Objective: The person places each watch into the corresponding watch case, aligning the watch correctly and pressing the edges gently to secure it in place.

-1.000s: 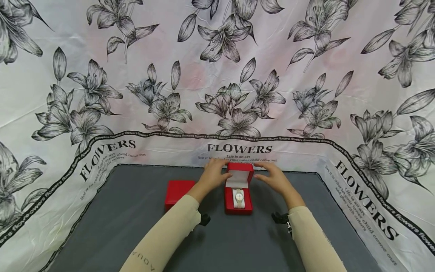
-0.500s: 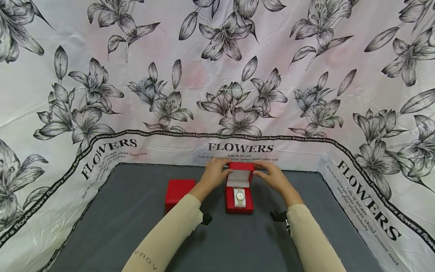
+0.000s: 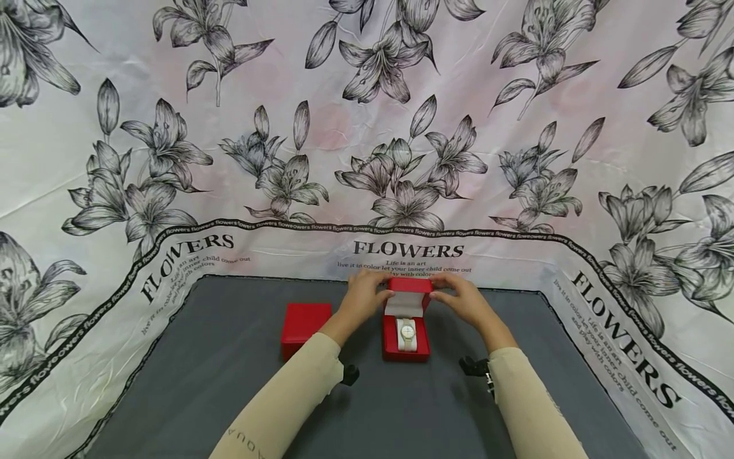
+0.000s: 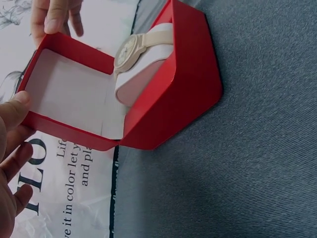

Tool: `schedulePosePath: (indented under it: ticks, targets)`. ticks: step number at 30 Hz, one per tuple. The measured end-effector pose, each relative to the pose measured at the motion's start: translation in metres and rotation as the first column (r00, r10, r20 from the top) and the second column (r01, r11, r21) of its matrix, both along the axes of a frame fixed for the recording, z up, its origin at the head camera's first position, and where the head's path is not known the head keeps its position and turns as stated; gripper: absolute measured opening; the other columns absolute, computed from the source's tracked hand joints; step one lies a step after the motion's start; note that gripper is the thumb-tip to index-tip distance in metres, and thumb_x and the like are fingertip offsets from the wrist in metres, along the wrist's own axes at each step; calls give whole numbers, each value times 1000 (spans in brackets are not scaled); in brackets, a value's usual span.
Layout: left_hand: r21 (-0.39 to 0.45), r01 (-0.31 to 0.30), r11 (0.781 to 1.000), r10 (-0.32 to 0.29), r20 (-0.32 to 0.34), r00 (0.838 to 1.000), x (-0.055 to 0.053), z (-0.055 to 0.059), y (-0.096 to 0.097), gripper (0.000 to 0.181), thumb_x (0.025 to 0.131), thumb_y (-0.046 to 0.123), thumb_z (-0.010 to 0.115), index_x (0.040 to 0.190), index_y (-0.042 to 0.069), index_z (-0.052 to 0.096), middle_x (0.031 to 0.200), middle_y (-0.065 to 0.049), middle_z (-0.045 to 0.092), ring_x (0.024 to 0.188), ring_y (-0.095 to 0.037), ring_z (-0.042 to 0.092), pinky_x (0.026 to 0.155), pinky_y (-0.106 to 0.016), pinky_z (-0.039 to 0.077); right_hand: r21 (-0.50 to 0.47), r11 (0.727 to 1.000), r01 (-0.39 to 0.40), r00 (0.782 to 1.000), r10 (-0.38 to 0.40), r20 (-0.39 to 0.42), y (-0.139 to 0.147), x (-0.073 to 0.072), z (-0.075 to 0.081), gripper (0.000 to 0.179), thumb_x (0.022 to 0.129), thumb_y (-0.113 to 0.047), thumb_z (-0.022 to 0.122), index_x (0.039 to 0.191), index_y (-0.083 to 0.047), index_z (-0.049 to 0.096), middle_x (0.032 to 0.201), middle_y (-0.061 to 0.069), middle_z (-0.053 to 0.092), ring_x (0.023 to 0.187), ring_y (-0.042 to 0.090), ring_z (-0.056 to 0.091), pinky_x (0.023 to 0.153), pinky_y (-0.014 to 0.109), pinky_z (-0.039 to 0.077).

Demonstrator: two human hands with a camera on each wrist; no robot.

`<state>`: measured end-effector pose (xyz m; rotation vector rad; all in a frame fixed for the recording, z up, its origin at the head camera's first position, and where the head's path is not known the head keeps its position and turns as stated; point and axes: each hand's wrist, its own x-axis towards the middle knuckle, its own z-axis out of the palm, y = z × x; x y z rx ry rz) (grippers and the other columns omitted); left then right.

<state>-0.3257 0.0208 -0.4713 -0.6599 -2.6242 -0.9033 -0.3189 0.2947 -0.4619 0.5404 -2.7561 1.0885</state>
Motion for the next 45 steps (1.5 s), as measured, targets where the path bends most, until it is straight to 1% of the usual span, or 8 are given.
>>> schedulePosePath:
  ticks: [5,12,19,23,26,33,40,45]
  targets:
    - [2,6,1000,-6,-20,1000,4,-2,1,43,93,32,76,134,22,69,113,3,76,113,-21,57,100,-50,34,-18,1000,-12,1000,11,-11,2,4,0,37,94,-21,76,130,-17,66,127,8,70,123,33,62,105,63,42]
    - [41,22,999,-22,-2,1000,7,-4,-2,46,89,31,81,133,23,70,123,5,74,122,-22,56,108,-56,30,-33,999,8,1000,-8,2,4,9,-2,42,89,-36,80,126,-21,68,122,5,72,124,30,61,107,62,40]
    - [79,55,995,-55,3,998,10,-7,-6,45,87,31,83,129,19,73,128,2,71,131,-25,54,113,-63,25,-15,1000,10,999,-9,37,7,14,-4,42,91,-29,80,130,-20,67,127,7,70,130,34,58,106,62,42]
    - [76,63,995,-64,11,998,13,-8,-7,44,87,30,83,128,19,73,128,2,71,136,-29,51,116,-65,20,-3,1000,5,997,-5,75,7,19,-4,45,91,-31,79,134,-21,66,130,7,69,131,34,56,106,63,42]
    - [67,51,996,-52,20,998,16,-8,-7,43,87,32,83,127,22,73,125,3,72,137,-28,50,117,-64,19,-1,1000,-7,997,7,71,6,22,-4,46,91,-30,79,134,-20,66,131,7,69,131,34,57,106,63,42]
    - [66,37,997,-40,43,998,21,-8,-7,42,87,30,83,127,24,74,119,2,73,125,-21,55,111,-53,28,8,1000,6,999,-7,45,5,26,-6,49,89,-32,81,134,-19,67,131,8,69,130,34,58,105,62,43]
    - [77,27,997,-33,80,996,26,-12,-8,46,86,32,84,129,23,72,122,3,69,123,-19,55,110,-51,29,27,999,34,997,-35,66,4,32,-9,52,89,-33,81,137,-20,66,139,9,65,137,37,52,107,63,41]
    - [82,24,996,-30,75,997,30,-14,-8,45,85,33,84,128,26,73,121,4,69,122,-16,54,109,-49,30,30,999,32,999,-33,25,4,35,-12,51,88,-30,82,135,-19,68,138,9,64,137,37,51,106,63,42]
